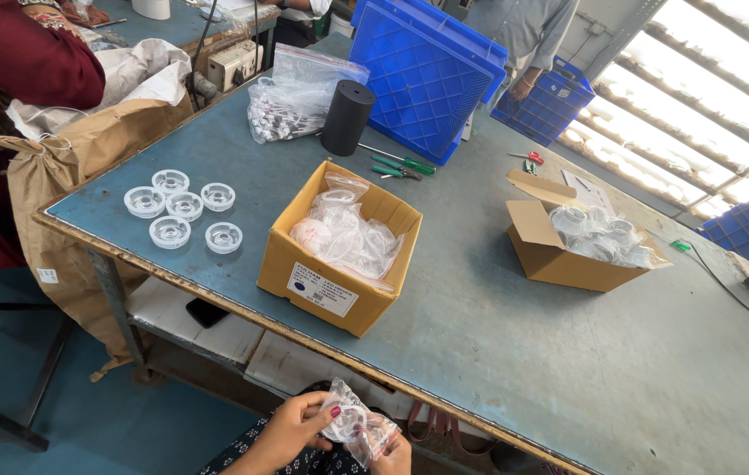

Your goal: The person repeatedly takes small transparent plastic parts from a cardboard box, removes them from individual plastic bags, and places them on the table. The process is repeated for multiple items throughout the clip.

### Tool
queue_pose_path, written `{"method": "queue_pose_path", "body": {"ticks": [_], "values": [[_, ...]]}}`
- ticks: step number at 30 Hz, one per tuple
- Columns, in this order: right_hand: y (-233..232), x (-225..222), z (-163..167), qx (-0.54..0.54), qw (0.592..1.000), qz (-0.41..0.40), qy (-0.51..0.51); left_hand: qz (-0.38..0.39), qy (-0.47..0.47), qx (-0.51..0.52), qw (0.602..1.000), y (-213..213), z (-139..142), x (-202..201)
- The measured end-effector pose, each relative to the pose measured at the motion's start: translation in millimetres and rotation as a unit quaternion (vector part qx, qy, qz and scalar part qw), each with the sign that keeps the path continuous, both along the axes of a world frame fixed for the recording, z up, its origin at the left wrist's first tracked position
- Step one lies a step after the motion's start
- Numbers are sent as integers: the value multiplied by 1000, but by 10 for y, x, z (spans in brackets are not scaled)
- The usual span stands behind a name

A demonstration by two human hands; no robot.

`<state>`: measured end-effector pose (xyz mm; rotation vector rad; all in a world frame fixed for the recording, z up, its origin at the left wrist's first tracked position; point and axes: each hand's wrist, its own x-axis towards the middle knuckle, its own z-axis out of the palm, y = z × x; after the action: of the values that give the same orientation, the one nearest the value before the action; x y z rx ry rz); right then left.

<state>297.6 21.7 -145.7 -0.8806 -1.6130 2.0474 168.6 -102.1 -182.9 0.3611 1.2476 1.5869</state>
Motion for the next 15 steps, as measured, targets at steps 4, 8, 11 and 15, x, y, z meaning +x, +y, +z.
{"method": "queue_pose_path", "body": {"ticks": [4,8,11,15], "values": [[-3,-16,-164,189,981,17,-42,107,-6,24,994,23,24,118],[-69,7,-227,154,982,-45,-100,149,-66,43,986,15,133,127],[-122,35,-231,276,948,-93,-131,160,-50,7,986,-9,159,107],[-222,20,-104,348,919,-157,-92,206,-26,33,978,68,147,93]]}}
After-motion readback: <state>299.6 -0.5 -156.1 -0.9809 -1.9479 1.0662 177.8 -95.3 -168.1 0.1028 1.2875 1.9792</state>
